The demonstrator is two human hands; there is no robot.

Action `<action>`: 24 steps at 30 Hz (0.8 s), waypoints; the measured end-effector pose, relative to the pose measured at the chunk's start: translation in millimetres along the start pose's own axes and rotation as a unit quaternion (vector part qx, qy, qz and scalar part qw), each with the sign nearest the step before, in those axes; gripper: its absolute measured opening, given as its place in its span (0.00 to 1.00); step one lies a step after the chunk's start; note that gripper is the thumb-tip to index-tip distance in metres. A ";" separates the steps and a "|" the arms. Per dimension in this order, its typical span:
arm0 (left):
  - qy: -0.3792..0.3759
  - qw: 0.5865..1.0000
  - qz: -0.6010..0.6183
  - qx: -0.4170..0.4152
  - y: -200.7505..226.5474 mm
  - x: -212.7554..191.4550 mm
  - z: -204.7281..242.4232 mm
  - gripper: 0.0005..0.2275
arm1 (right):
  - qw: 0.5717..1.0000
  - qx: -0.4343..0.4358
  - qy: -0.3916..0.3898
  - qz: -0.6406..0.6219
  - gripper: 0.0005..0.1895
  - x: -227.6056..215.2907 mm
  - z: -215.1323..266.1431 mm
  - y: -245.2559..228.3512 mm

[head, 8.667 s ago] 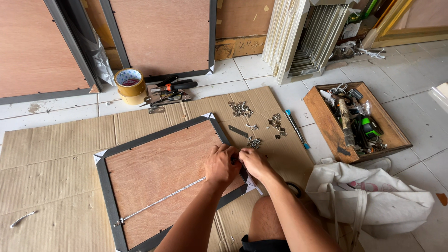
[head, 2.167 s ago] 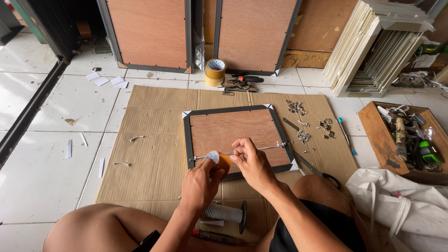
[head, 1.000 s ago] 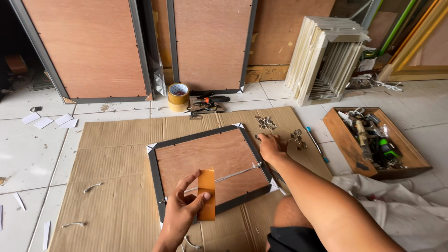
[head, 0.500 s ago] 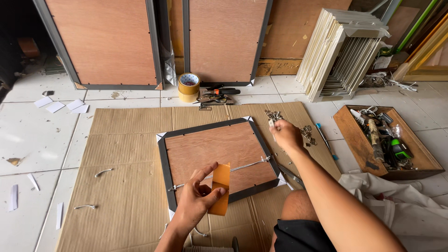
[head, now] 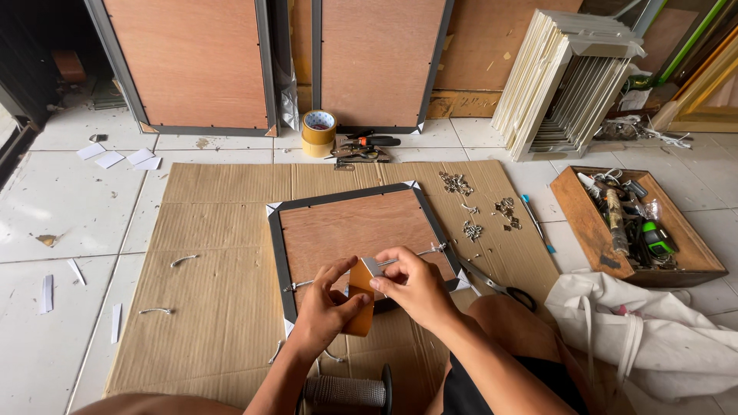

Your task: The person assembles a picture frame by attaching metal hanging hardware to the back. They use a screwdriver to secure screws into the frame, cut a length of chain, and attach it to the hardware. The person then secures the chain with tape.

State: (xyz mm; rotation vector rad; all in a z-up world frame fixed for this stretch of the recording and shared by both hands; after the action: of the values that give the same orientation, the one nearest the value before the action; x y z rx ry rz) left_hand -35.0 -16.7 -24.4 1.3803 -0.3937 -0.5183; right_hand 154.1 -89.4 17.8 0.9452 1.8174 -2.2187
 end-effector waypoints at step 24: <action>-0.043 0.995 -0.085 0.041 -19.1 6.8 -7.4 0.31 | 0.917 -0.312 0.038 0.246 0.04 9.7 -13.3 18.7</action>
State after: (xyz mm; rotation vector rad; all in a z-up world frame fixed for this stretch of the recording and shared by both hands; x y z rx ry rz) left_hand -27.6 -16.5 -44.7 1.4815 -0.3719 -0.7099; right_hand 160.2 -79.5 -4.3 1.1691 1.8611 -1.2084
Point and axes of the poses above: each hand's wrist, its own z-axis away from the middle knuckle, its own x-axis out of the palm, y = z × x, the point moved 2 cm from there along -z, towards the middle knuckle, and after that the axes turned 1 degree about -z, right-handed, at the moved point
